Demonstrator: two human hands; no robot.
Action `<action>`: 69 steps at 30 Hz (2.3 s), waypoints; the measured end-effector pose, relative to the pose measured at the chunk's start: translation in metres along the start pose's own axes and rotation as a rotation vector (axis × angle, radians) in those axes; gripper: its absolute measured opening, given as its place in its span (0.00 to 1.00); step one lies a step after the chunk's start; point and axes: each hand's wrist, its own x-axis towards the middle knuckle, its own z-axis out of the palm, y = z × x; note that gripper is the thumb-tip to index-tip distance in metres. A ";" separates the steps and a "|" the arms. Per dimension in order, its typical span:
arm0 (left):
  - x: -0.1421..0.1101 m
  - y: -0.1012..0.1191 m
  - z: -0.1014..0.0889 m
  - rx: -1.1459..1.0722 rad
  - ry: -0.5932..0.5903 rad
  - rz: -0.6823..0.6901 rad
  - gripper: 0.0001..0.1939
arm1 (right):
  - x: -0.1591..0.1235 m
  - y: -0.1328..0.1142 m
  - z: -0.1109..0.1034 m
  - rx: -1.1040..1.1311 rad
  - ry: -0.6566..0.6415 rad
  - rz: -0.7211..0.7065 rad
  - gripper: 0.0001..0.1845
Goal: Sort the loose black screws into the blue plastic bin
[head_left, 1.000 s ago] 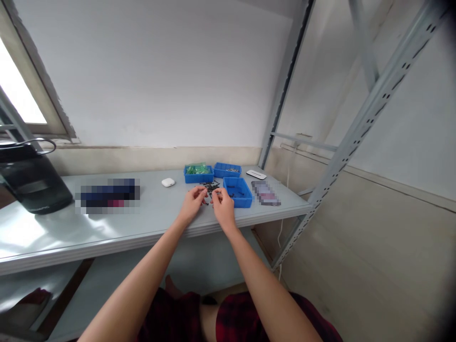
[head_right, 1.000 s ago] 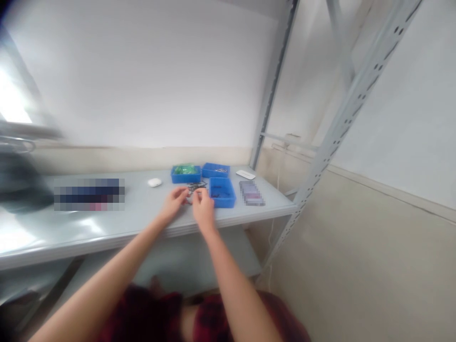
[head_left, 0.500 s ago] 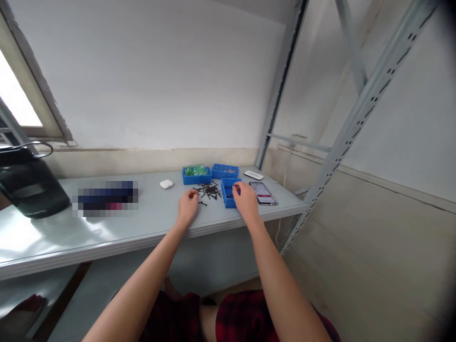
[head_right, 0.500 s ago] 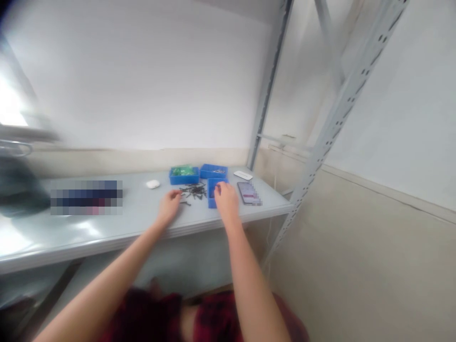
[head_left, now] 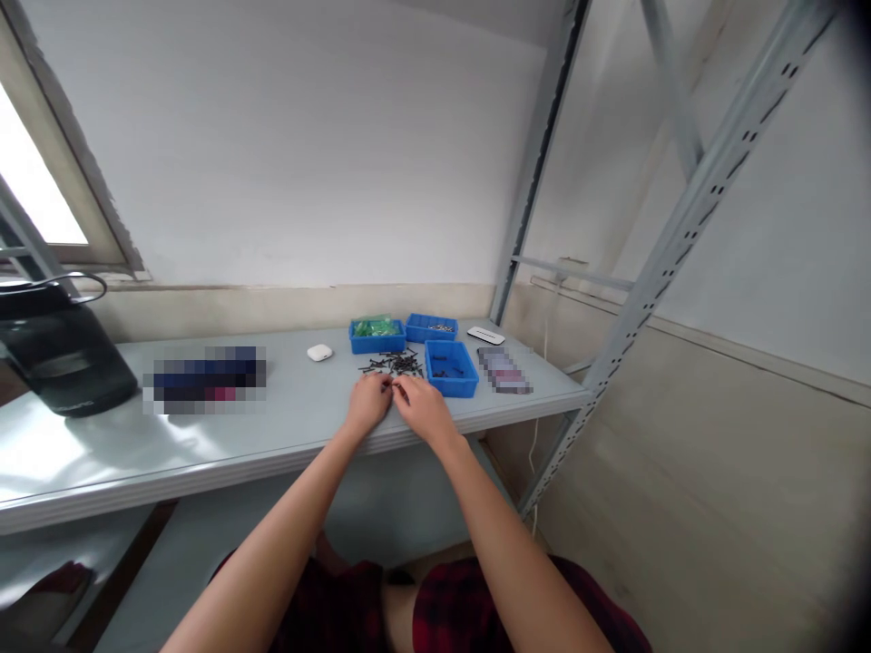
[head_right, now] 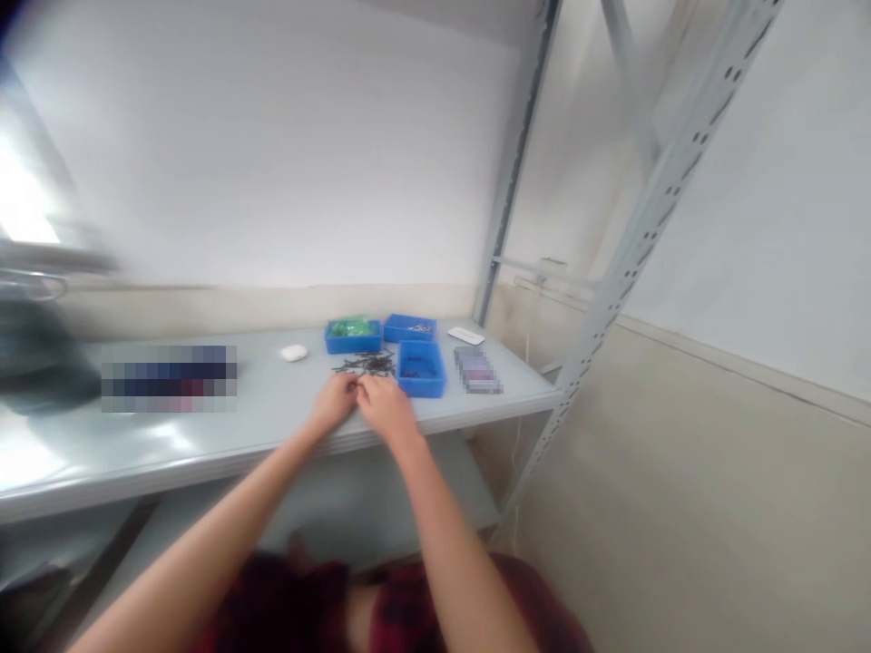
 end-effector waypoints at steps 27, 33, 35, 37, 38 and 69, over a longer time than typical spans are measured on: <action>-0.001 0.011 -0.008 -0.503 0.014 -0.028 0.09 | 0.002 0.005 0.013 0.208 0.026 0.239 0.13; 0.001 0.007 -0.005 -0.438 0.040 -0.011 0.13 | 0.002 0.006 0.014 0.232 0.075 0.294 0.12; 0.000 0.006 -0.005 -0.377 0.038 0.010 0.14 | 0.002 0.006 0.014 0.253 0.099 0.321 0.12; -0.001 0.007 -0.005 -0.330 0.030 0.034 0.16 | 0.002 0.006 0.013 0.274 0.123 0.336 0.12; -0.001 0.008 -0.006 -0.319 0.027 0.044 0.16 | 0.002 0.006 0.013 0.281 0.130 0.340 0.13; 0.002 0.003 -0.001 -0.392 0.025 0.069 0.12 | 0.001 0.014 0.013 0.293 0.134 0.350 0.14</action>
